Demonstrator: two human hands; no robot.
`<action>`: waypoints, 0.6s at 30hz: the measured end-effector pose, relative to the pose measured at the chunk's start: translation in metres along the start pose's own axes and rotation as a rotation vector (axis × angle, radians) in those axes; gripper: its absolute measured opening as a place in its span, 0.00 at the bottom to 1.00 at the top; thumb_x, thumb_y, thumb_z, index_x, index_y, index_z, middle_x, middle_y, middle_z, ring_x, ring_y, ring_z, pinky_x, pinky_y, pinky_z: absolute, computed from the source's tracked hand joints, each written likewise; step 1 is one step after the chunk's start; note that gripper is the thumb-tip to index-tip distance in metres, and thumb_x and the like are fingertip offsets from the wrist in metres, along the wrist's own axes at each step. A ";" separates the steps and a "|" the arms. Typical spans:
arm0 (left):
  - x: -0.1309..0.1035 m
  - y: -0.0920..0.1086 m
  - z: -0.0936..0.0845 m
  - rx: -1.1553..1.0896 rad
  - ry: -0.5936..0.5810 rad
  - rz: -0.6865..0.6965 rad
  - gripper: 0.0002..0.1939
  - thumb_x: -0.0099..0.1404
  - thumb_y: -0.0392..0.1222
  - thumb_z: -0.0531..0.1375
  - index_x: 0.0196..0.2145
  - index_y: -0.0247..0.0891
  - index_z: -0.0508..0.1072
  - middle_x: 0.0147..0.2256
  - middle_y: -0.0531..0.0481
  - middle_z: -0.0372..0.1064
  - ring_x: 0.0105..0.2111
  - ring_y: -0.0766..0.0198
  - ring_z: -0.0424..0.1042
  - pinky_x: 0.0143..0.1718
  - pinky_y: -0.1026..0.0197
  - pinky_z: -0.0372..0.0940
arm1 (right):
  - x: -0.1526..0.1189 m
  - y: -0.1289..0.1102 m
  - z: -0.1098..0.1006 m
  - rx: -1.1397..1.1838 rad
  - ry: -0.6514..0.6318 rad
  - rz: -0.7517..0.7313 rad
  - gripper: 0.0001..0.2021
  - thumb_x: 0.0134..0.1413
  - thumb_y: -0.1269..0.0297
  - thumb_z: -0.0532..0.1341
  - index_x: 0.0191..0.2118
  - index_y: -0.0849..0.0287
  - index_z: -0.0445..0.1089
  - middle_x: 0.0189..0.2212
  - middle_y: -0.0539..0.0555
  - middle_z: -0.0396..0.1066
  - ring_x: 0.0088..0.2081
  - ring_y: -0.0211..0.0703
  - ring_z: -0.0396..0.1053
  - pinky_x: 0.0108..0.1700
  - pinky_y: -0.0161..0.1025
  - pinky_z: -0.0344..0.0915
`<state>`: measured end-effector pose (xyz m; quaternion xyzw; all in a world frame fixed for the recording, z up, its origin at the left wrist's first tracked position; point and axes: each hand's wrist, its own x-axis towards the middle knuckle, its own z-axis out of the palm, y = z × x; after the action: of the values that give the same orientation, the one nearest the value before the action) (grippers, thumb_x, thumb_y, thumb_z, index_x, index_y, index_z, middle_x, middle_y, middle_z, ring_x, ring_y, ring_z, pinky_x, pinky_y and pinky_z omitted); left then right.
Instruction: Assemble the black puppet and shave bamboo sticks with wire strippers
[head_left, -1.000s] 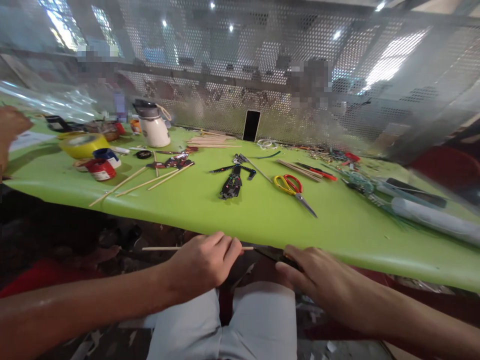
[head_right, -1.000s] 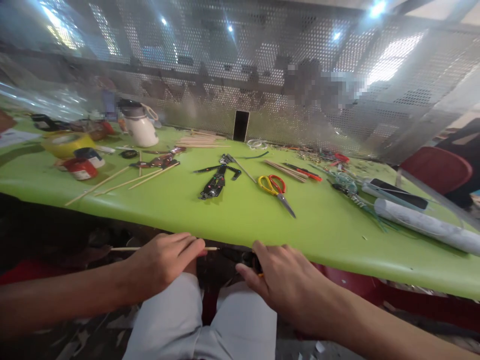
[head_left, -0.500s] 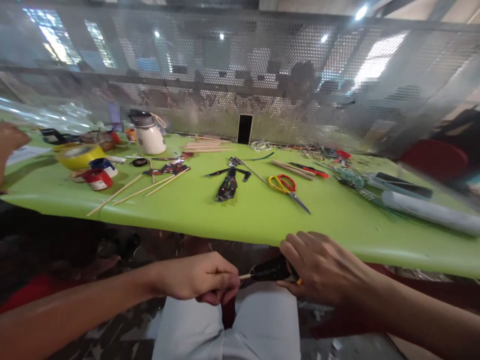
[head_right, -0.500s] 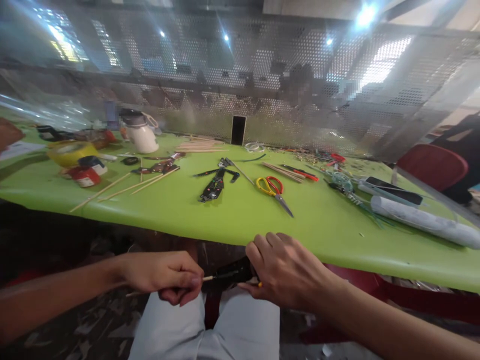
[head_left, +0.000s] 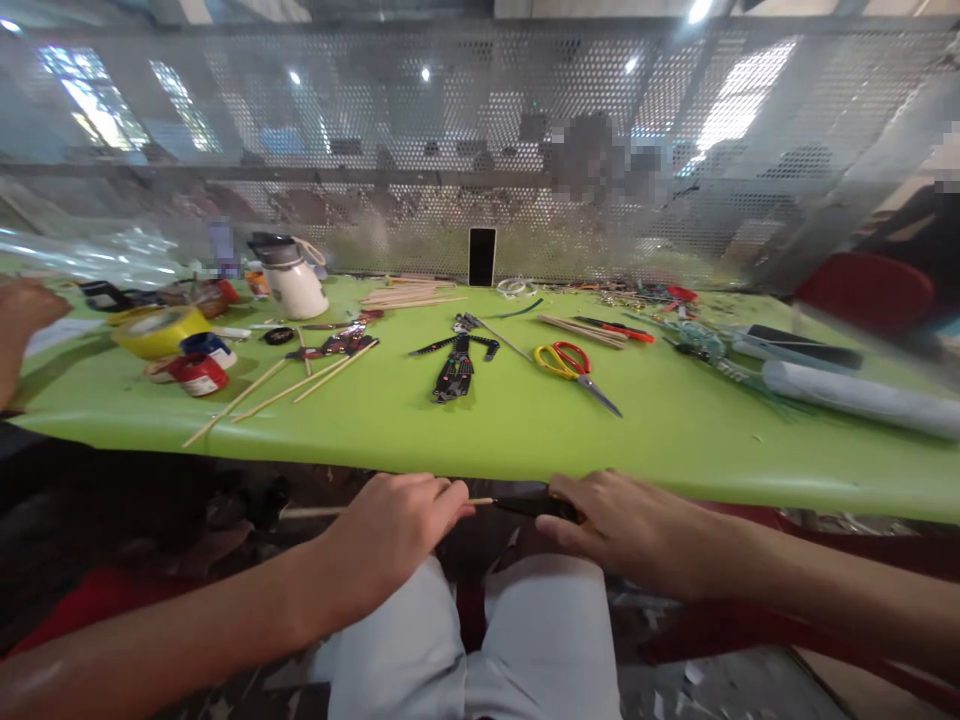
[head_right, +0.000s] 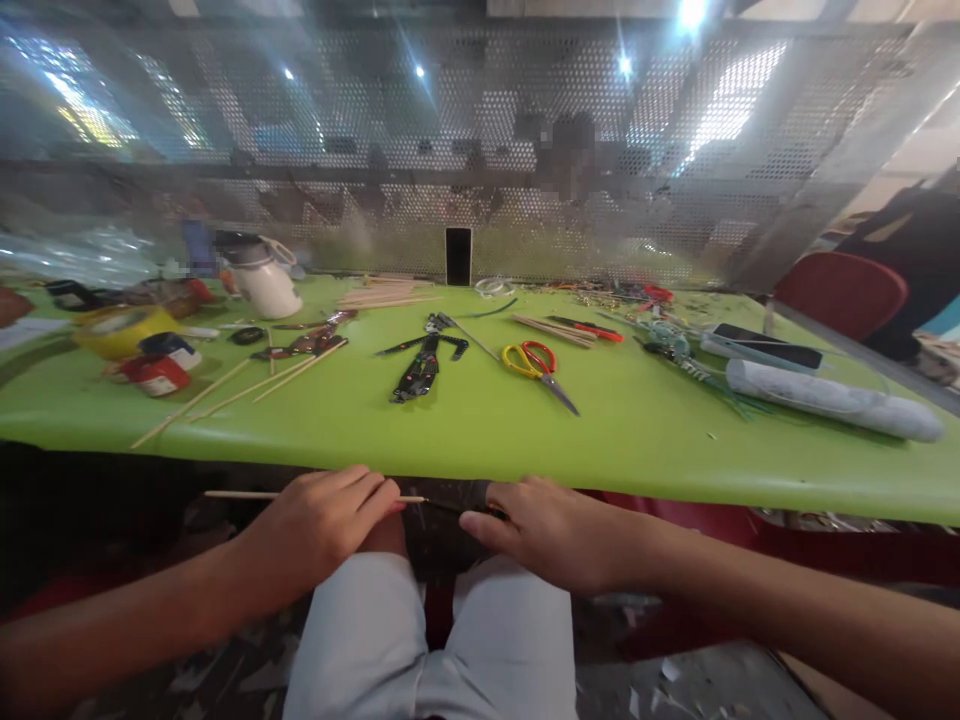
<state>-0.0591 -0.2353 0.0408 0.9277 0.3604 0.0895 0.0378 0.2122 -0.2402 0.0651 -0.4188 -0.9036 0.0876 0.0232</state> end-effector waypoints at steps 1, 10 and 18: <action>0.002 -0.002 -0.005 -0.205 -0.114 -0.058 0.19 0.76 0.44 0.46 0.34 0.34 0.70 0.27 0.49 0.68 0.27 0.64 0.66 0.26 0.63 0.55 | 0.001 0.001 0.001 -0.091 0.047 0.008 0.17 0.68 0.51 0.53 0.35 0.58 0.68 0.25 0.50 0.72 0.25 0.41 0.68 0.27 0.37 0.56; 0.010 -0.006 -0.013 -1.136 -0.629 -0.119 0.20 0.74 0.51 0.49 0.30 0.35 0.67 0.22 0.53 0.65 0.17 0.72 0.56 0.18 0.70 0.51 | -0.004 0.012 0.006 -0.419 0.304 -0.296 0.23 0.66 0.44 0.50 0.34 0.61 0.66 0.28 0.56 0.67 0.27 0.44 0.61 0.30 0.41 0.54; -0.008 0.015 0.001 0.303 0.238 0.260 0.11 0.72 0.32 0.50 0.43 0.26 0.71 0.30 0.43 0.71 0.28 0.60 0.69 0.28 0.60 0.63 | -0.008 -0.003 -0.001 -0.068 -0.018 -0.032 0.15 0.69 0.53 0.52 0.37 0.58 0.68 0.29 0.50 0.72 0.26 0.39 0.68 0.28 0.36 0.57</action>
<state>-0.0549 -0.2521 0.0403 0.9443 0.2491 0.1475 -0.1564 0.2150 -0.2481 0.0669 -0.4041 -0.9127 0.0600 0.0024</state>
